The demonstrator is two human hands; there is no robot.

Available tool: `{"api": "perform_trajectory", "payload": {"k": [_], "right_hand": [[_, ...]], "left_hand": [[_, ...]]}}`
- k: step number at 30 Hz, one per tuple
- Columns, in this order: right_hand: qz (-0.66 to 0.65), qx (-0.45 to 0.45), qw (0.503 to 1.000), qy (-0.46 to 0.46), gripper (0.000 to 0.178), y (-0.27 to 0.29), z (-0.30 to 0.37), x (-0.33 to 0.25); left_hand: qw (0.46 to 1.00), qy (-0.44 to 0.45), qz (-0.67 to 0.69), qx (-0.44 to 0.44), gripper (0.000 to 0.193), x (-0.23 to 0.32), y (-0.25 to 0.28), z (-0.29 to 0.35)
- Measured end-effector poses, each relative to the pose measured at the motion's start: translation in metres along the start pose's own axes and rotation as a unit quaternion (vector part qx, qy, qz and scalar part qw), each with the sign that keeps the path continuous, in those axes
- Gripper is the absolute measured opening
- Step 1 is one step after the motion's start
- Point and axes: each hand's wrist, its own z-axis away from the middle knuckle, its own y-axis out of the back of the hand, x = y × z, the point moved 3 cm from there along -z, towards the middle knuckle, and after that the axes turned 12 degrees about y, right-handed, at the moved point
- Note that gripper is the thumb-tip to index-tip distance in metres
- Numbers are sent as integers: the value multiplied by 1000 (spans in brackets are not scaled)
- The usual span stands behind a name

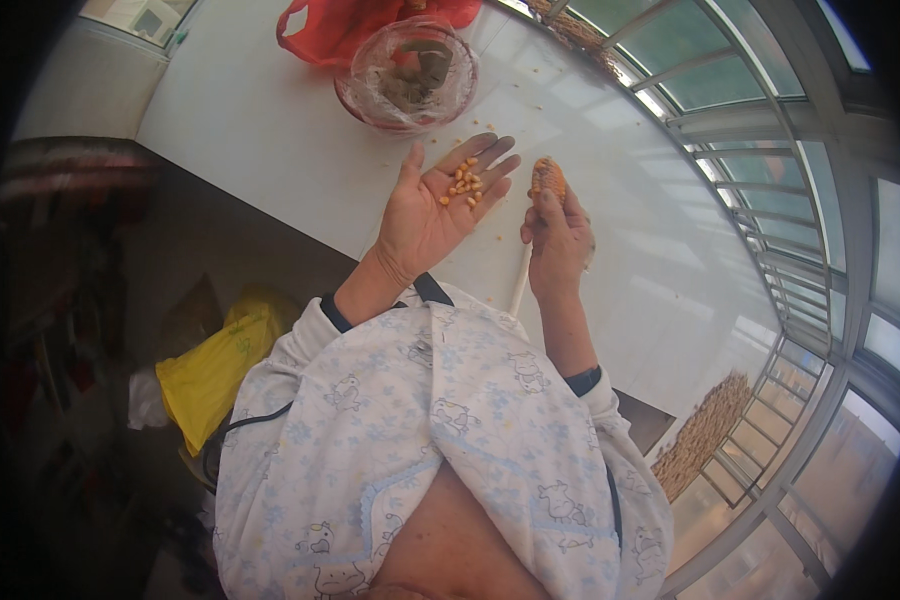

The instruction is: The person removes corn kernels from a cob by hand, placing the kernels into a bowl on a white countertop. The person handles multiple corn cobs and collects the kernels in a bowl.

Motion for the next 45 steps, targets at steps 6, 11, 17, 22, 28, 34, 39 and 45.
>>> {"api": "perform_trajectory", "payload": {"k": [6, 11, 17, 22, 28, 34, 39, 45], "right_hand": [[16, -10, 1000, -23, 40, -14, 1, 4], [130, -61, 990, -2, 39, -15, -3, 11], [436, -266, 811, 287, 44, -31, -14, 13], [184, -142, 973, 9, 49, -40, -46, 27], [186, -199, 962, 31, 48, -80, -61, 30], [178, -210, 961, 8, 33, -114, -65, 41], [488, -341, 772, 224, 40, -140, -75, 41], [231, -198, 951, 55, 30, -178, -72, 73]], "left_hand": [[1000, -11, -8, -19, 76, 9, -4, 16], [997, -50, 8, -61, 78, 28, 4, 34], [969, -229, 7, -96, 58, 109, 40, 76], [847, -523, 54, 77, 34, 214, 140, 181], [612, -757, 130, 189, 18, 244, 226, 400], [481, -811, 228, 240, 34, 219, 246, 603], [362, -876, 181, 260, 49, 206, 234, 730], [265, -833, 186, 448, 41, 189, 255, 826]]}}
